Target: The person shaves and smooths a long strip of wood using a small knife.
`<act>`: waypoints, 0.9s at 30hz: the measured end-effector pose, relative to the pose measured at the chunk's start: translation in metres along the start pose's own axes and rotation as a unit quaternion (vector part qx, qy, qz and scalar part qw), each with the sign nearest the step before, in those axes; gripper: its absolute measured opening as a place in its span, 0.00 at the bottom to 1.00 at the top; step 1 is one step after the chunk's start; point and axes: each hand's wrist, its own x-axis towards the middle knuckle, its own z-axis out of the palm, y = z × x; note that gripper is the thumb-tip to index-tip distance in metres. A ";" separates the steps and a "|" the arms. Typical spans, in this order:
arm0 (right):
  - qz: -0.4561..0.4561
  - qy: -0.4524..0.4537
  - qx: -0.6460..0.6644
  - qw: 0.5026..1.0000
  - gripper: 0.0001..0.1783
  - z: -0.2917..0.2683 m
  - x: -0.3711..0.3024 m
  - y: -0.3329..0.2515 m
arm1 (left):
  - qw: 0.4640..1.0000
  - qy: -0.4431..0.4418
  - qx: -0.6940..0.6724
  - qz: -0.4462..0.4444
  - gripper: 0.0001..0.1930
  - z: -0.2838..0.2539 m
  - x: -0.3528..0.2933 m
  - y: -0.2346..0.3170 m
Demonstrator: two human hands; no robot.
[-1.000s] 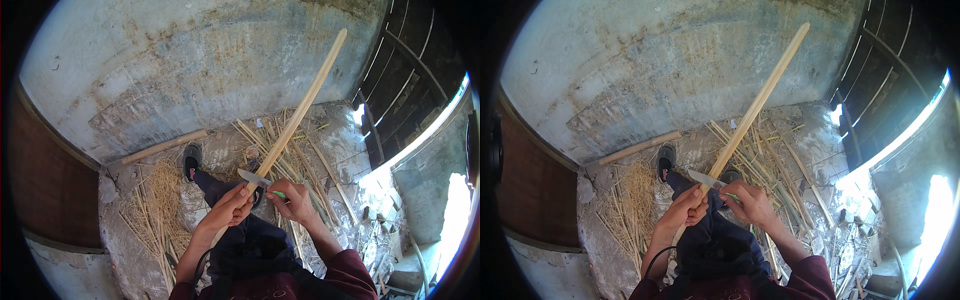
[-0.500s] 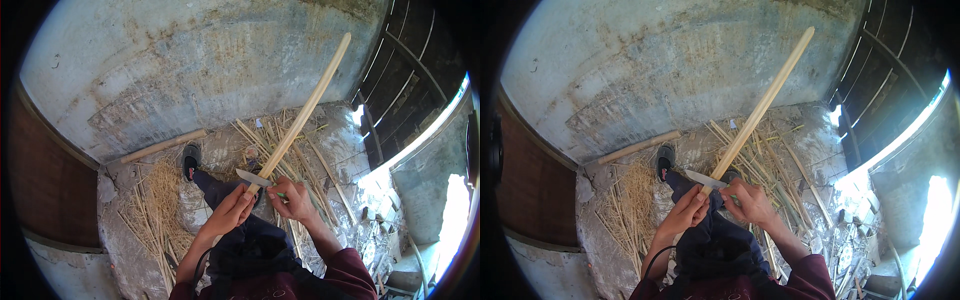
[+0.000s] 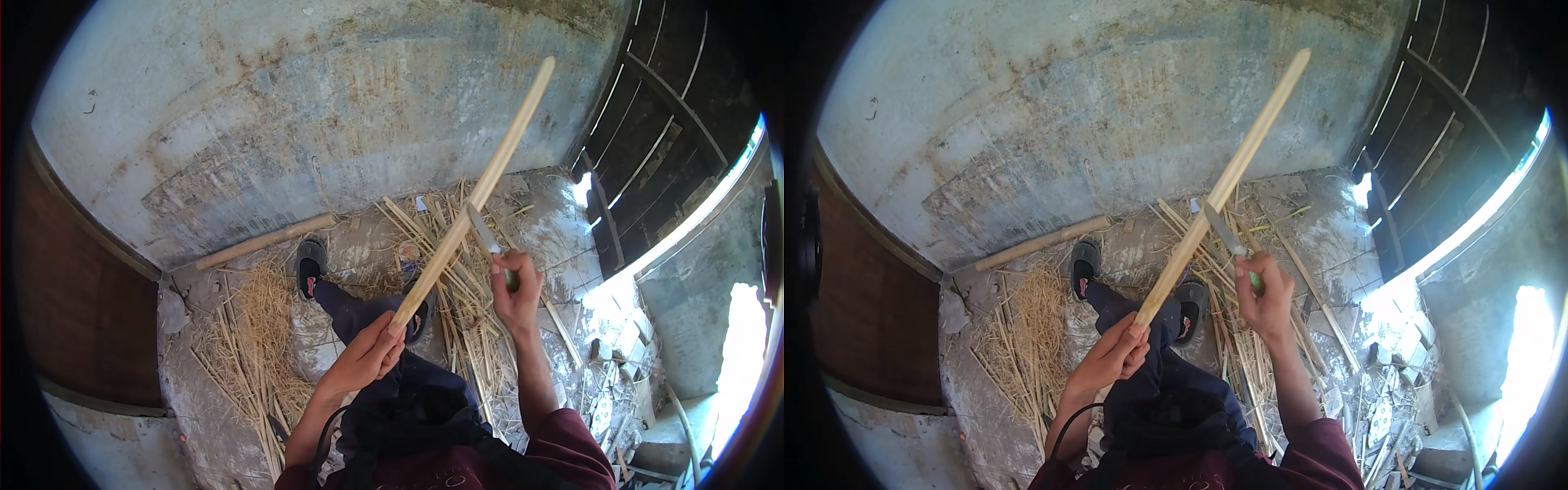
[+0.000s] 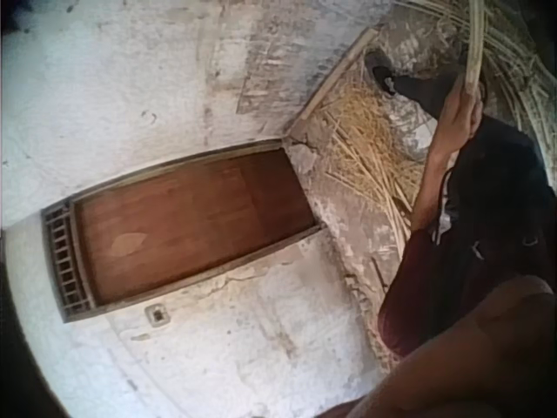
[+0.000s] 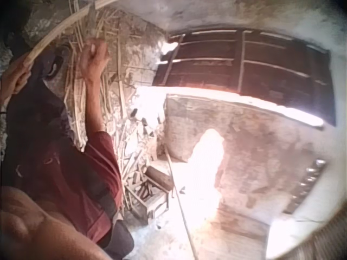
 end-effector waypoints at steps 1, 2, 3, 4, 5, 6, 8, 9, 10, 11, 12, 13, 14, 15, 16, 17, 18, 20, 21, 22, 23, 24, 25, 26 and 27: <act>0.001 0.000 -0.001 1.000 0.07 -0.001 -0.001 0.001 | 1.000 0.014 0.000 -0.007 0.16 -0.001 -0.001 0.000; -0.025 -0.022 0.018 0.999 0.06 0.000 -0.001 0.002 | 1.000 0.014 0.002 -0.006 0.16 -0.002 -0.002 0.001; -0.050 -0.045 0.037 0.997 0.06 0.001 -0.003 0.001 | 0.999 0.027 0.020 -0.020 0.16 -0.002 -0.003 0.001; -0.067 -0.074 0.049 0.994 0.07 0.005 -0.008 -0.002 | 0.998 0.042 0.038 -0.033 0.17 -0.002 -0.004 0.001; -0.067 -0.076 0.050 0.994 0.07 0.010 -0.013 -0.005 | 0.998 0.043 0.036 -0.033 0.17 -0.002 -0.002 0.000; -0.103 -0.118 0.057 0.986 0.08 0.015 -0.017 -0.009 | 0.997 0.046 0.062 -0.002 0.17 -0.002 0.002 -0.001; -0.138 -0.159 0.065 0.976 0.09 0.024 -0.025 -0.017 | 0.994 0.049 0.089 0.027 0.18 -0.002 0.006 -0.003; -0.147 -0.167 0.054 0.974 0.10 0.027 -0.029 -0.021 | 0.991 0.053 0.113 0.042 0.18 -0.002 0.009 -0.003; -0.150 -0.181 0.042 0.971 0.11 0.029 -0.030 -0.024 | 0.987 0.063 0.139 0.053 0.18 -0.002 0.010 -0.004; -0.155 -0.173 0.043 0.972 0.11 0.030 -0.030 -0.026 | 0.987 0.057 0.137 0.056 0.18 -0.001 0.010 -0.005; -0.165 -0.173 0.036 0.970 0.11 0.031 -0.030 -0.028 | 0.983 0.071 0.159 0.062 0.17 -0.001 0.010 -0.005; -0.172 -0.184 0.031 0.967 0.10 0.030 -0.028 -0.029 | 0.977 0.085 0.181 0.069 0.17 0.000 0.009 -0.006; -0.176 -0.174 0.029 0.968 0.10 0.030 -0.026 -0.029 | 0.977 0.085 0.180 0.069 0.17 0.000 0.008 -0.005; -0.176 -0.168 0.019 0.970 0.10 0.028 -0.022 -0.028 | 0.967 0.099 0.224 0.073 0.16 0.000 0.007 -0.005; -0.175 -0.162 0.009 0.971 0.10 0.028 -0.020 -0.028 | 0.954 0.113 0.266 0.078 0.14 0.000 0.006 -0.004; -0.176 -0.162 0.008 0.971 0.10 0.027 -0.017 -0.028 | 0.954 0.112 0.266 0.078 0.14 0.001 0.006 -0.004; -0.180 -0.167 0.012 0.969 0.10 0.025 -0.016 -0.028 | 0.950 0.119 0.275 0.086 0.14 0.002 0.006 -0.004; -0.183 -0.168 0.015 0.969 0.09 0.024 -0.014 -0.028 | 0.946 0.123 0.285 0.093 0.13 0.002 0.007 -0.004; -0.186 -0.169 0.011 0.968 0.09 0.022 -0.013 -0.027 | 0.942 0.128 0.293 0.100 0.13 0.002 0.007 -0.004; -0.181 -0.180 0.006 0.967 0.08 0.022 -0.013 -0.027 | 0.940 0.135 0.298 0.097 0.13 0.002 0.007 -0.004; -0.190 -0.171 0.009 0.967 0.08 0.021 -0.012 -0.025 | 0.938 0.133 0.302 0.108 0.13 0.002 0.006 -0.004; -0.194 -0.161 0.000 0.968 0.08 0.021 -0.011 -0.023 | 0.935 0.135 0.311 0.102 0.13 0.000 0.005 -0.004; -0.195 -0.164 -0.010 0.967 0.08 0.021 -0.009 -0.021 | 0.933 0.139 0.316 0.098 0.13 -0.002 0.004 -0.004; -0.198 -0.151 -0.010 0.968 0.08 0.019 -0.005 -0.016 | 0.932 0.137 0.320 0.097 0.13 -0.004 0.003 -0.003; -0.168 -0.125 -0.006 0.978 0.08 0.017 0.000 -0.011 | 0.930 0.141 0.328 0.091 0.13 -0.006 0.000 -0.003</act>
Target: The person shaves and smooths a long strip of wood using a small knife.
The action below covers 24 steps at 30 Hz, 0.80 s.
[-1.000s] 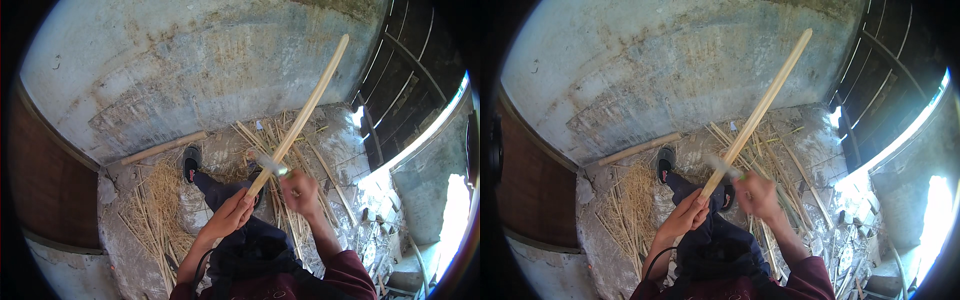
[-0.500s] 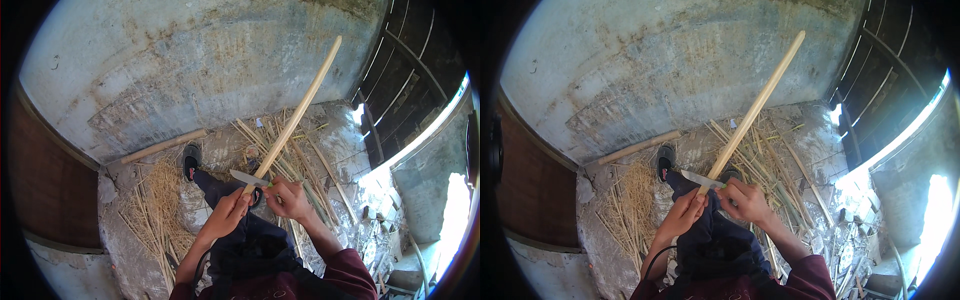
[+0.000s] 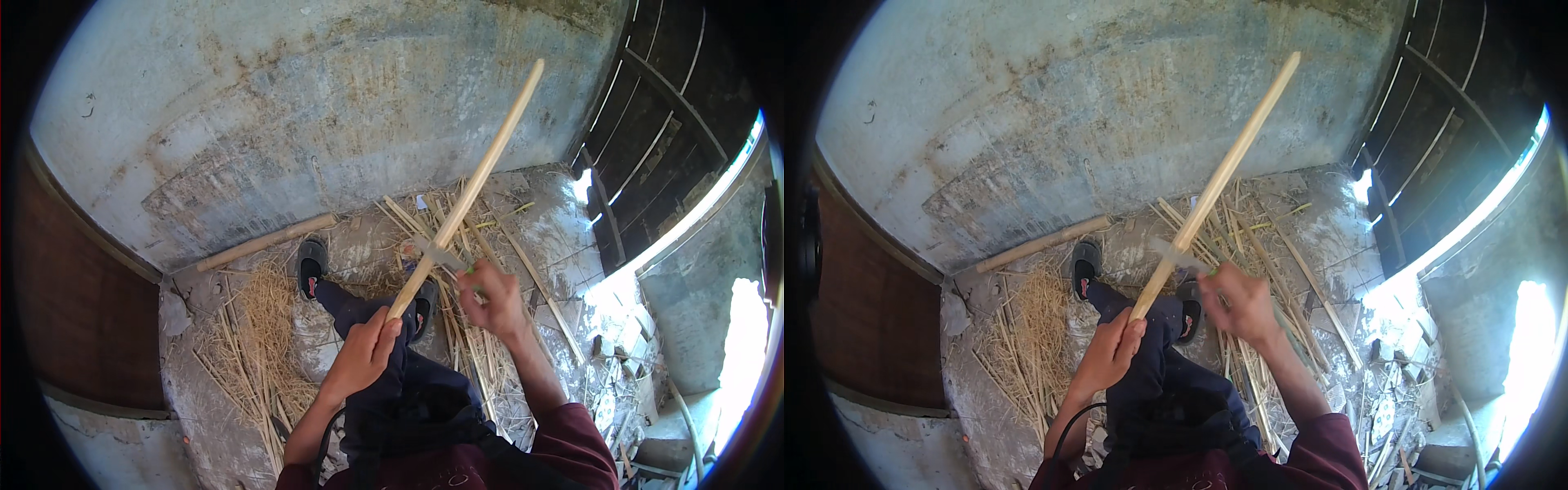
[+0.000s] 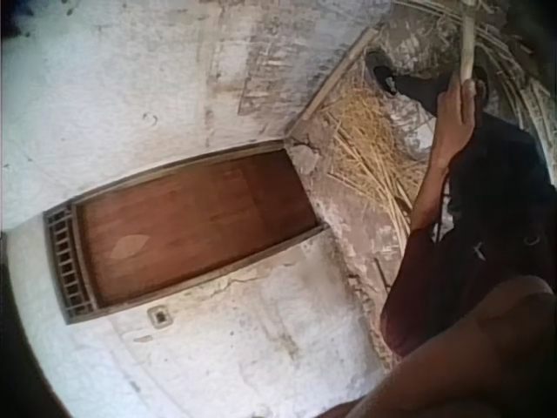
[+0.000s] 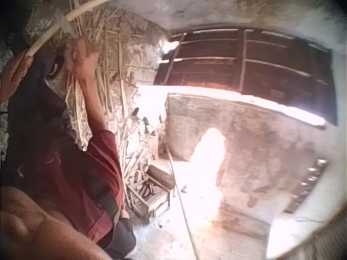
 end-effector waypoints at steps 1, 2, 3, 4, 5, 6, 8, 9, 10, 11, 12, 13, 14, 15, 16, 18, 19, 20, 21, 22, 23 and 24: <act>0.029 0.043 0.008 0.999 0.08 -0.001 0.002 0.005 | 1.000 0.001 0.013 -0.019 0.13 -0.002 -0.001 -0.001; 0.032 0.025 0.004 0.999 0.08 0.000 0.003 0.007 | 1.000 0.001 0.008 -0.007 0.13 -0.002 -0.002 -0.002; 0.022 0.033 0.020 0.999 0.08 0.000 0.003 0.009 | 1.000 0.006 0.009 -0.013 0.13 -0.003 -0.002 -0.003; 0.015 0.029 0.039 0.999 0.08 0.001 0.003 0.010 | 0.999 0.008 0.012 -0.033 0.13 -0.004 -0.002 -0.003; 0.013 0.043 0.035 0.998 0.08 0.000 0.002 0.009 | 1.000 0.009 0.010 -0.018 0.13 -0.004 -0.002 -0.004; 0.027 0.021 0.027 0.999 0.08 0.000 0.000 0.006 | 1.000 0.010 0.005 -0.011 0.13 -0.004 -0.002 -0.004; 0.041 -0.004 0.022 0.999 0.08 0.001 -0.001 0.000 | 1.000 0.014 -0.001 -0.007 0.12 -0.004 -0.002 -0.003; 0.009 -0.029 0.028 0.999 0.08 0.003 -0.001 -0.003 | 1.000 0.014 0.008 -0.004 0.12 -0.003 -0.001 -0.003; -0.013 -0.062 0.036 0.997 0.08 0.005 0.000 -0.005 | 1.000 0.015 0.014 -0.002 0.12 -0.003 0.000 -0.004; -0.020 -0.051 0.032 0.998 0.08 0.004 0.001 -0.007 | 1.000 0.010 0.018 0.001 0.12 -0.002 -0.001 -0.004; -0.021 -0.049 0.026 0.998 0.08 0.004 0.002 -0.007 | 0.999 0.003 0.032 0.005 0.12 -0.002 -0.001 -0.005; -0.024 -0.054 0.028 0.998 0.07 0.003 0.004 -0.006 | 0.999 -0.001 0.039 0.009 0.11 -0.001 -0.002 -0.005; -0.023 -0.047 0.021 0.998 0.07 0.001 0.006 -0.005 | 0.999 -0.003 0.045 0.008 0.11 -0.001 -0.003 -0.007; -0.005 -0.032 0.025 0.999 0.08 -0.003 0.008 -0.002 | 0.999 -0.012 0.044 0.015 0.12 0.001 -0.004 -0.008; 0.015 -0.016 0.034 0.999 0.08 -0.006 0.009 0.000 | 0.999 -0.025 0.043 0.007 0.12 0.002 -0.005 -0.010; 0.005 -0.023 0.025 0.999 0.08 -0.009 0.010 0.004 | 0.998 -0.017 0.050 0.020 0.12 0.003 -0.008 -0.013; 0.008 -0.039 0.023 0.999 0.08 -0.010 0.009 0.005 | 0.998 -0.013 0.059 0.013 0.12 0.003 -0.008 -0.014; -0.004 -0.028 0.022 0.999 0.08 -0.011 0.008 0.006 | 0.998 -0.014 0.060 0.019 0.12 0.002 -0.009 -0.014; -0.008 -0.034 0.007 0.999 0.08 -0.011 0.007 0.008 | 0.997 -0.009 0.076 0.024 0.12 0.002 -0.010 -0.014; -0.003 -0.054 -0.006 0.999 0.08 -0.011 0.005 0.010 | 0.995 -0.004 0.091 0.028 0.12 0.001 -0.010 -0.013; -0.013 -0.039 -0.008 0.999 0.08 -0.011 0.006 0.015 | 0.995 -0.004 0.091 0.028 0.12 -0.001 -0.012 -0.012; -0.009 -0.014 -0.011 1.000 0.07 -0.011 0.008 0.021 | 0.996 -0.007 0.082 0.018 0.11 -0.002 -0.013 -0.011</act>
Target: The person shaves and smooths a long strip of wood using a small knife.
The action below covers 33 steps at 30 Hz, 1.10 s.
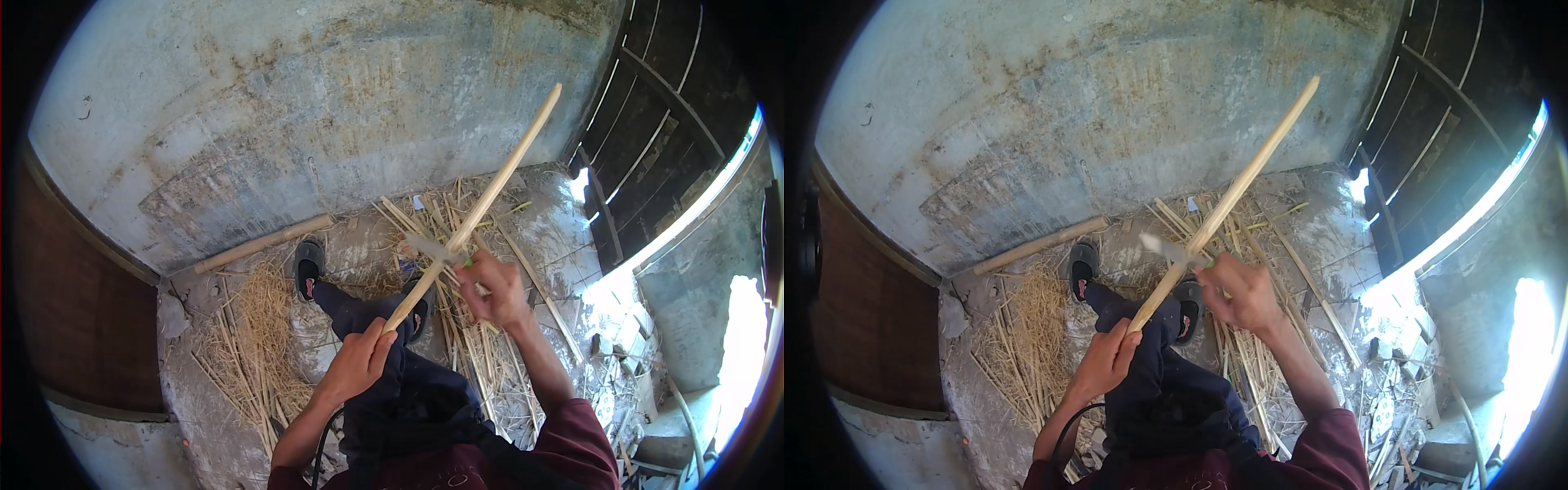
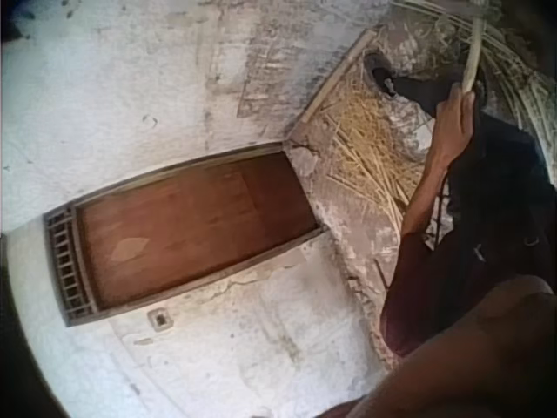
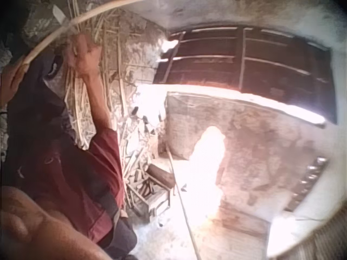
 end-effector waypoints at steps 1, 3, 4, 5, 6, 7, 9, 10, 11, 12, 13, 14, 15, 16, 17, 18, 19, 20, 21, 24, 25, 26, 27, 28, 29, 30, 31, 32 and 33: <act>0.004 0.025 -0.004 1.000 0.07 -0.001 0.001 0.005 | 1.000 -0.003 -0.013 -0.015 0.10 -0.002 -0.001 0.001; 0.033 0.027 -0.007 0.999 0.07 -0.006 0.002 0.013 | 1.000 -0.007 -0.007 -0.021 0.11 -0.005 -0.003 0.002; 0.063 0.025 -0.002 0.998 0.07 -0.007 0.001 0.015 | 0.999 -0.009 -0.004 -0.044 0.11 -0.005 -0.005 0.002; 0.061 0.027 -0.008 0.998 0.07 -0.008 0.002 0.016 | 0.999 -0.009 -0.003 -0.035 0.11 -0.006 -0.005 0.002; 0.062 0.019 -0.010 0.998 0.07 -0.009 0.002 0.015 | 1.000 -0.006 -0.002 -0.029 0.11 -0.007 -0.004 0.001; 0.071 0.011 -0.006 0.997 0.07 -0.009 0.002 0.013 | 0.999 -0.005 -0.003 -0.035 0.11 -0.007 -0.003 0.001; 0.079 0.019 0.001 0.997 0.07 -0.005 0.002 0.007 | 1.000 0.001 0.009 -0.025 0.11 -0.006 -0.003 -0.001; 0.098 0.027 0.023 0.995 0.07 -0.003 0.003 0.004 | 0.999 0.003 0.018 -0.037 0.11 -0.006 -0.002 -0.001; 0.095 0.028 0.013 0.995 0.07 -0.002 0.005 0.001 | 0.999 0.005 0.020 -0.026 0.11 -0.005 -0.002 -0.002; 0.067 0.021 0.022 0.997 0.07 -0.001 0.006 0.000 | 0.999 0.005 0.035 -0.017 0.10 -0.005 -0.002 -0.003; 0.038 0.004 0.035 0.999 0.06 -0.002 0.007 -0.002 | 0.999 0.002 0.047 -0.016 0.10 -0.004 -0.003 -0.003; 0.044 0.012 0.031 0.999 0.06 -0.003 0.008 -0.002 | 0.999 0.001 0.050 -0.009 0.10 -0.004 -0.004 -0.004; 0.034 0.009 0.018 0.999 0.06 -0.006 0.009 -0.001 | 0.999 -0.001 0.046 -0.005 0.10 -0.004 -0.004 -0.004; 0.032 0.007 0.005 0.999 0.06 -0.009 0.011 0.001 | 0.999 -0.003 0.044 -0.007 0.10 -0.004 -0.005 -0.005; 0.025 0.007 0.004 1.000 0.06 -0.010 0.011 0.001 | 0.999 -0.004 0.043 -0.001 0.10 -0.004 -0.006 -0.005; 0.008 0.009 -0.005 1.000 0.07 -0.011 0.012 0.002 | 0.999 -0.008 0.043 -0.006 0.10 -0.005 -0.006 -0.006; 0.000 0.001 -0.016 1.000 0.07 -0.012 0.013 0.003 | 0.999 -0.009 0.041 -0.012 0.10 -0.005 -0.007 -0.006; -0.007 0.012 -0.015 1.000 0.07 -0.014 0.014 0.004 | 0.999 -0.013 0.042 -0.011 0.10 -0.005 -0.008 -0.006; -0.017 0.010 -0.031 0.999 0.07 -0.015 0.016 0.006 | 0.999 -0.013 0.037 -0.010 0.10 -0.004 -0.010 -0.006; -0.039 0.013 -0.052 0.998 0.08 -0.016 0.018 0.007 | 1.000 -0.003 0.029 -0.009 0.10 -0.005 -0.012 -0.005; -0.048 0.013 -0.057 0.997 0.08 -0.016 0.018 0.007 | 1.000 0.006 0.024 -0.008 0.10 -0.005 -0.012 -0.005; -0.053 0.019 -0.059 0.997 0.08 -0.016 0.017 0.007 | 1.000 0.005 0.027 -0.006 0.10 -0.006 -0.012 -0.005; -0.058 0.018 -0.061 0.996 0.08 -0.016 0.017 0.008 | 1.000 -0.004 0.029 -0.008 0.09 -0.007 -0.013 -0.005; -0.059 0.012 -0.062 0.996 0.08 -0.018 0.016 0.010 | 0.999 -0.011 0.029 -0.012 0.09 -0.008 -0.014 -0.005; -0.063 0.016 -0.063 0.996 0.08 -0.017 0.015 0.011 | 0.999 -0.014 0.031 -0.010 0.09 -0.009 -0.015 -0.005; -0.061 0.017 -0.067 0.996 0.08 -0.018 0.014 0.013 | 0.999 -0.013 0.041 -0.013 0.09 -0.010 -0.016 -0.006; -0.063 0.003 -0.069 0.996 0.08 -0.020 0.013 0.017 | 0.999 -0.007 0.049 -0.012 0.09 -0.010 -0.016 -0.007; -0.061 0.017 -0.074 0.995 0.08 -0.023 0.015 0.024 | 0.999 -0.011 0.049 -0.013 0.09 -0.010 -0.018 -0.007; -0.032 0.061 -0.065 0.996 0.08 -0.028 0.019 0.034 | 0.998 0.001 0.062 -0.009 0.09 -0.011 -0.023 -0.008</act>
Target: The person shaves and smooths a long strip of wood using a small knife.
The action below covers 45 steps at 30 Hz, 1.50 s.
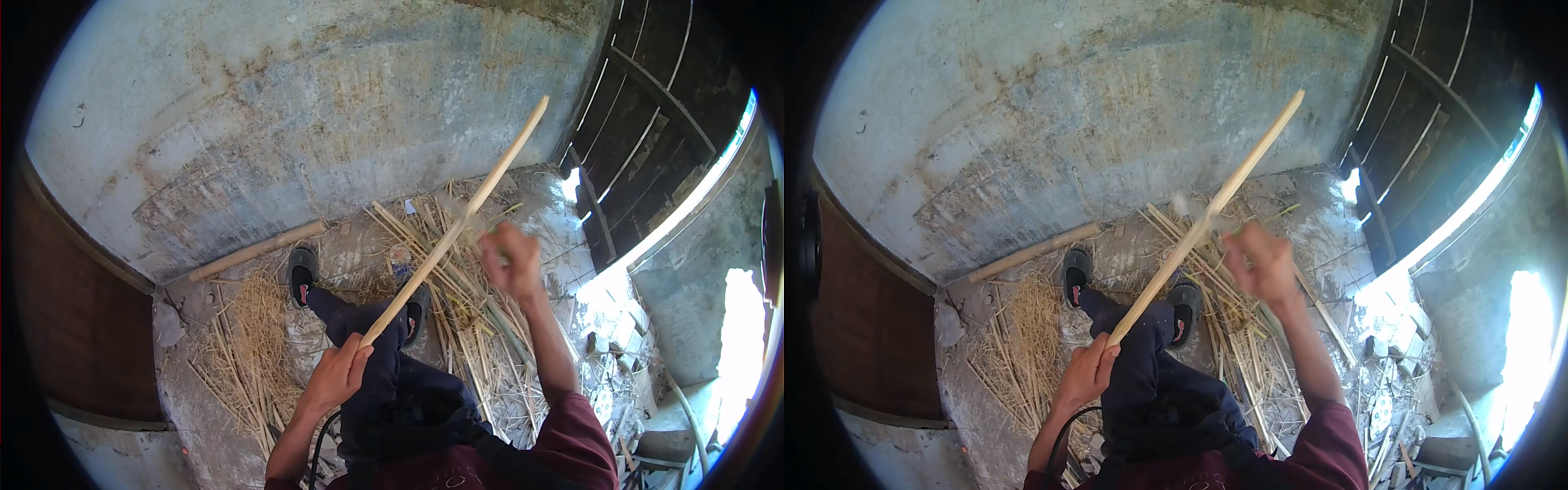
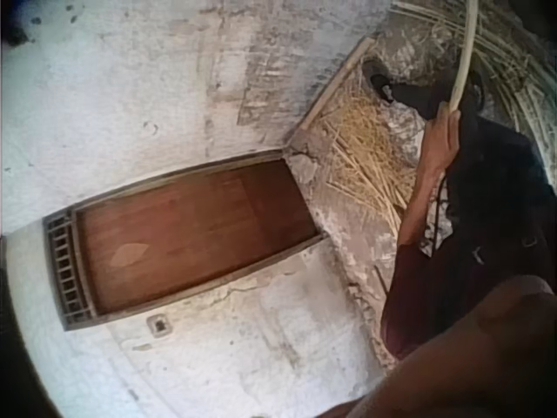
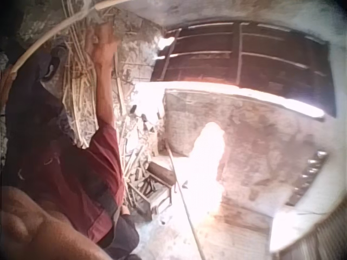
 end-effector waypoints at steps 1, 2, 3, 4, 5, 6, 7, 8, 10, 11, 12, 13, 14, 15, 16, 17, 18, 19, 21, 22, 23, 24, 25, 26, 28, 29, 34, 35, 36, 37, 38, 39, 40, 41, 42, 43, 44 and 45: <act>0.037 0.046 0.008 0.998 0.08 -0.002 0.001 0.007 | 1.000 0.013 0.014 0.004 0.09 -0.001 -0.002 -0.002; 0.046 0.010 0.005 0.999 0.07 -0.003 -0.001 0.010 | 1.000 0.011 0.011 0.006 0.09 -0.001 -0.003 -0.004; 0.047 0.008 0.004 0.999 0.07 -0.003 -0.003 0.012 | 1.000 0.009 0.011 -0.008 0.09 -0.001 -0.004 -0.006; 0.047 -0.001 -0.007 0.999 0.06 -0.001 -0.004 0.013 | 1.000 0.008 0.012 -0.023 0.09 0.000 -0.005 -0.008; 0.047 -0.007 -0.017 0.999 0.06 0.002 -0.004 0.012 | 1.000 0.009 0.013 -0.020 0.09 0.000 -0.004 -0.010; 0.046 -0.007 -0.016 0.999 0.06 0.007 -0.004 0.009 | 1.000 0.014 0.013 -0.019 0.09 0.000 -0.005 -0.011; 0.065 -0.005 0.008 0.998 0.06 0.012 -0.005 0.004 | 1.000 0.023 0.012 -0.017 0.09 0.001 -0.005 -0.013; 0.087 -0.004 0.030 0.996 0.06 0.015 -0.004 0.000 | 1.000 0.021 0.014 -0.017 0.09 0.001 -0.005 -0.014; 0.060 -0.024 0.029 0.997 0.06 0.016 -0.001 -0.007 | 0.998 0.037 0.046 -0.014 0.09 0.002 -0.006 -0.015; 0.036 -0.059 0.035 0.997 0.07 0.015 0.000 -0.010 | 0.998 0.032 0.046 -0.014 0.09 0.002 -0.007 -0.016; 0.044 -0.051 0.027 0.997 0.07 0.012 0.004 -0.008 | 0.998 0.031 0.054 -0.013 0.09 0.003 -0.008 -0.017; 0.047 -0.039 0.033 0.998 0.06 0.008 0.008 -0.004 | 0.997 0.034 0.061 -0.013 0.09 0.004 -0.009 -0.017; 0.051 -0.023 0.035 0.998 0.06 0.006 0.010 -0.001 | 0.998 0.032 0.061 -0.011 0.09 0.004 -0.010 -0.018; 0.048 -0.025 0.039 0.998 0.06 0.006 0.010 0.001 | 0.997 0.033 0.066 -0.011 0.09 0.005 -0.012 -0.019; 0.029 -0.031 0.019 0.999 0.06 0.006 0.009 0.003 | 0.997 0.039 0.070 -0.008 0.09 0.005 -0.013 -0.019; 0.018 -0.038 -0.002 0.999 0.06 0.006 0.007 0.005 | 0.997 0.034 0.070 -0.010 0.09 0.007 -0.014 -0.019; 0.012 -0.036 -0.003 0.999 0.06 0.006 0.005 0.007 | 0.997 0.038 0.066 -0.008 0.09 0.008 -0.014 -0.020; 0.010 -0.048 -0.014 0.999 0.06 0.004 0.002 0.011 | 0.997 0.044 0.063 -0.006 0.09 0.008 -0.016 -0.020; 0.024 -0.012 -0.039 0.999 0.05 0.000 0.000 0.024 | 0.997 0.041 0.069 -0.021 0.09 0.008 -0.023 -0.021; 0.041 0.018 -0.049 0.998 0.04 -0.007 0.003 0.039 | 0.996 0.050 0.075 -0.024 0.09 0.006 -0.027 -0.022; 0.172 0.065 -0.090 0.979 0.03 -0.026 0.009 0.061 | 0.996 0.038 0.073 -0.031 0.09 0.006 -0.035 -0.021; 0.310 0.092 -0.124 0.938 0.04 -0.050 0.015 0.085 | 0.993 0.074 0.086 -0.034 0.09 0.004 -0.045 -0.021; 0.292 0.134 -0.134 0.937 0.07 -0.065 0.018 0.105 | 0.988 0.112 0.098 -0.038 0.09 0.000 -0.050 -0.023; 0.286 0.142 -0.110 0.941 0.07 -0.074 0.015 0.121 | 0.988 0.113 0.098 -0.039 0.09 -0.004 -0.054 -0.026; 0.252 0.101 -0.094 0.958 0.08 -0.076 -0.001 0.138 | 0.984 0.105 0.076 -0.120 0.10 -0.009 -0.060 -0.032; 0.261 0.065 -0.080 0.960 0.08 -0.076 -0.012 0.142 | 0.985 0.109 0.074 -0.112 0.10 -0.008 -0.060 -0.034; 0.416 -0.346 -0.081 0.837 0.08 -0.063 -0.055 0.138 | 0.985 0.089 0.013 -0.148 0.12 -0.005 -0.039 -0.039; 0.397 -0.404 -0.063 0.822 0.08 -0.056 -0.063 0.134 | 0.986 0.089 -0.004 -0.144 0.12 -0.004 -0.035 -0.038; 0.387 -0.471 -0.054 0.791 0.09 -0.051 -0.070 0.130 | 0.987 0.090 -0.006 -0.135 0.12 -0.003 -0.032 -0.037; 0.375 -0.462 -0.043 0.802 0.09 -0.047 -0.075 0.126 | 0.986 0.090 -0.017 -0.139 0.12 -0.003 -0.030 -0.037; 0.388 -0.341 0.041 0.855 0.10 -0.039 -0.081 0.120 | 0.985 0.089 -0.030 -0.143 0.13 -0.002 -0.028 -0.036; 0.393 -0.211 0.124 0.886 0.12 -0.032 -0.086 0.113 | 0.985 0.088 -0.030 -0.145 0.13 -0.001 -0.026 -0.035; 0.443 -0.135 0.097 0.881 0.15 -0.022 -0.087 0.106 | 0.987 0.097 -0.027 -0.125 0.13 0.000 -0.023 -0.034; 0.424 -0.128 0.093 0.892 0.15 -0.017 -0.089 0.097 | 0.988 0.105 -0.017 -0.113 0.14 0.001 -0.020 -0.032; 0.439 -0.076 0.060 0.893 0.15 -0.012 -0.091 0.086 | 0.989 0.105 -0.023 -0.105 0.14 0.003 -0.017 -0.031; 0.445 -0.023 0.038 0.894 0.15 -0.007 -0.090 0.075 | 0.982 0.094 -0.095 -0.133 0.13 0.005 -0.014 -0.028; 0.462 -0.008 0.092 0.882 0.14 -0.003 -0.089 0.062 | 0.969 0.086 -0.160 -0.166 0.12 0.008 -0.010 -0.025; 0.460 -0.004 0.090 0.883 0.14 0.001 -0.087 0.049 | 0.969 0.084 -0.166 -0.162 0.12 0.012 -0.006 -0.021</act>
